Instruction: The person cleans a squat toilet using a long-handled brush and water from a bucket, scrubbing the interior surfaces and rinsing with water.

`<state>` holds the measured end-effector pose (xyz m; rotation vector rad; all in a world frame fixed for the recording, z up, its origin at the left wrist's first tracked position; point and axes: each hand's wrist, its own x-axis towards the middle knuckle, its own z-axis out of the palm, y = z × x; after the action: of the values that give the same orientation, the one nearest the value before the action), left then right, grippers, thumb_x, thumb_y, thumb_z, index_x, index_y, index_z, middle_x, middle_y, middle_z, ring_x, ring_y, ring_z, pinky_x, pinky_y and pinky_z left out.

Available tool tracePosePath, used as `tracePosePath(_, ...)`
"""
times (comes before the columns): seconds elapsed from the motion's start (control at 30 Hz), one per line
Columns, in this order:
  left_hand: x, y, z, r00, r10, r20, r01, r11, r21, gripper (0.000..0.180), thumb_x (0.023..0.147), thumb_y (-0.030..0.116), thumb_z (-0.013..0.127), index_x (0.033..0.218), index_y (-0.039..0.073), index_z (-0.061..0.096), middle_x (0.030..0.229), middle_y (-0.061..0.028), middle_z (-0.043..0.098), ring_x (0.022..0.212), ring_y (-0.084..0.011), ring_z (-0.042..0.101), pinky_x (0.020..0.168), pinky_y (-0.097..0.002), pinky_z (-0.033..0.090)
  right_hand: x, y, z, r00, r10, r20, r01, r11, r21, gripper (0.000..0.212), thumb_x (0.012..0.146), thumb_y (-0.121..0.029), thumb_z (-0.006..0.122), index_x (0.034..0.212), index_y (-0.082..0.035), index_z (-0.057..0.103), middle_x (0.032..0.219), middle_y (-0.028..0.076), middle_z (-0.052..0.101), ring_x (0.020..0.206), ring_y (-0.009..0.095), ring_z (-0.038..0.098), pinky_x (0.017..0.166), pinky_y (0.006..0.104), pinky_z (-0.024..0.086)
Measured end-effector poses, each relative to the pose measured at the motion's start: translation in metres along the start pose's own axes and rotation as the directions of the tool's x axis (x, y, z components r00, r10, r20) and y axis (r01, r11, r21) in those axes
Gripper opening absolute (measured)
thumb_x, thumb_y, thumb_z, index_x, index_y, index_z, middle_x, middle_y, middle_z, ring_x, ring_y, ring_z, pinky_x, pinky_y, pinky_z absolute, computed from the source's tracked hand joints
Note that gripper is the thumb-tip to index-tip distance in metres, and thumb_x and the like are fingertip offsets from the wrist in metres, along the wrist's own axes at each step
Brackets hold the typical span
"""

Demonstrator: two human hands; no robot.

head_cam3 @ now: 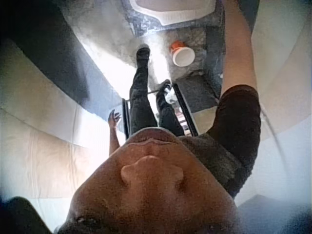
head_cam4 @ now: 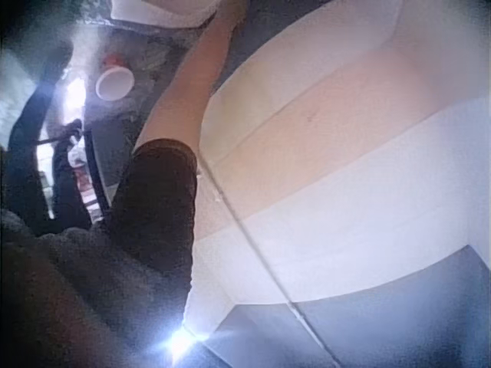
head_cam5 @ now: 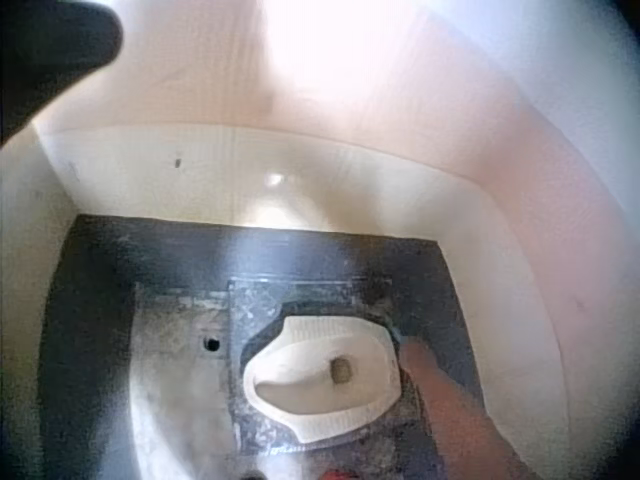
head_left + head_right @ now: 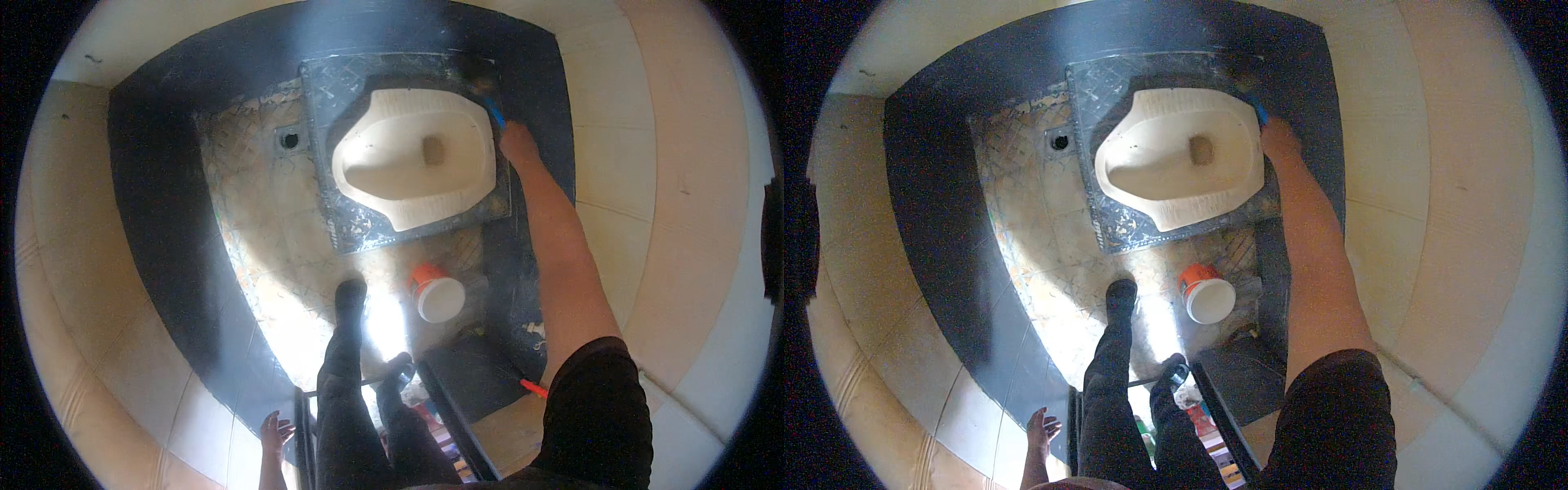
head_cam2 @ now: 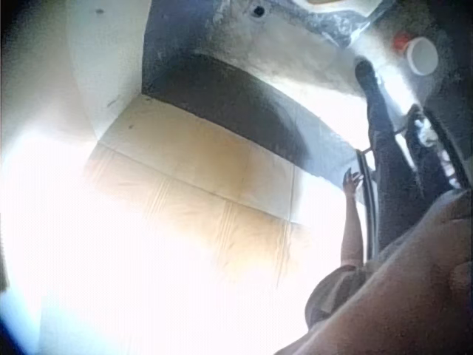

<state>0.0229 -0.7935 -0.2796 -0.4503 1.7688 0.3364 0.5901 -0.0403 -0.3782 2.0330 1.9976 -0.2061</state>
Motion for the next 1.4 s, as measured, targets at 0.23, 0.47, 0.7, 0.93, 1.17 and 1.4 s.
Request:
tracePosePath(0.23, -0.007, -0.019, 0.000, 1.000, -0.005, 0.015, 0.004, 0.999, 0.050, 0.049, 0.098, 0.046, 0.053, 0.131, 0.010, 0.052, 0.098, -0.0142, 0.065, 0.077, -0.0247, 0.069, 0.068, -0.0356, 0.057, -0.006, -0.035, -0.022, 0.977, 0.119, 0.179, -0.112, 0.992, -0.050, 0.035, 0.095, -0.019, 0.051, 0.120, 0.004, 0.058, 0.112, 0.025, 0.065, 0.104, 0.043, 0.063, 0.087, 0.0523, 0.052)
tracePosePath(0.47, -0.016, -0.007, 0.025, 0.998, 0.004, 0.069, -0.010, 0.997, 0.077, 0.058, 0.096, 0.051, 0.055, 0.134, 0.008, 0.048, 0.094, -0.0121, 0.065, 0.076, -0.0213, 0.069, 0.068, -0.0335, 0.057, 0.000, -0.036, 0.007, 0.992, -0.004, 0.127, 0.013, 0.998, -0.066, 0.030, 0.094, -0.019, 0.051, 0.114, 0.002, 0.062, 0.107, 0.025, 0.066, 0.101, 0.043, 0.064, 0.087, 0.0515, 0.053)
tracePosePath(0.7, -0.012, 0.003, 0.029, 0.999, 0.016, 0.042, -0.017, 1.000, 0.020, 0.046, 0.099, 0.041, 0.055, 0.130, 0.007, 0.053, 0.087, -0.0107, 0.067, 0.071, -0.0213, 0.069, 0.065, -0.0350, 0.056, 0.003, -0.029, 0.006, 0.986, -0.039, 0.162, 0.050, 0.997, -0.064, 0.035, 0.098, -0.024, 0.042, 0.120, -0.003, 0.060, 0.106, 0.025, 0.067, 0.100, 0.042, 0.065, 0.086, 0.0535, 0.054)
tracePosePath(0.93, -0.010, 0.007, 0.018, 1.000, 0.018, 0.001, -0.018, 0.999, 0.048, 0.044, 0.099, 0.041, 0.053, 0.131, 0.009, 0.052, 0.091, -0.0124, 0.066, 0.074, -0.0222, 0.069, 0.066, -0.0356, 0.056, -0.007, -0.031, -0.008, 0.977, 0.033, 0.212, -0.004, 0.991, -0.134, 0.033, 0.098, -0.017, 0.039, 0.117, -0.001, 0.062, 0.115, 0.026, 0.063, 0.102, 0.043, 0.064, 0.086, 0.0528, 0.053)
tracePosePath(1.17, -0.013, -0.002, 0.013, 1.000, -0.002, 0.007, 0.002, 0.999, 0.052, 0.047, 0.100, 0.042, 0.051, 0.132, 0.009, 0.051, 0.092, -0.0125, 0.066, 0.073, -0.0222, 0.069, 0.066, -0.0358, 0.056, -0.020, -0.046, -0.010, 0.966, -0.074, 0.249, 0.116, 0.980, -0.159, 0.032, 0.096, -0.018, 0.042, 0.112, 0.002, 0.061, 0.109, 0.024, 0.065, 0.101, 0.044, 0.064, 0.085, 0.0550, 0.052)
tracePosePath(1.4, 0.003, -0.007, 0.021, 0.994, 0.011, 0.106, -0.020, 0.996, 0.083, 0.051, 0.098, 0.046, 0.054, 0.131, 0.008, 0.050, 0.093, -0.0116, 0.066, 0.075, -0.0218, 0.069, 0.069, -0.0368, 0.057, -0.028, -0.123, 0.024, 0.896, -0.419, 0.145, 0.367, 0.885, 0.288, 0.028, 0.092, -0.018, 0.046, 0.106, 0.000, 0.063, 0.102, 0.024, 0.066, 0.094, 0.043, 0.065, 0.078, 0.0517, 0.052)
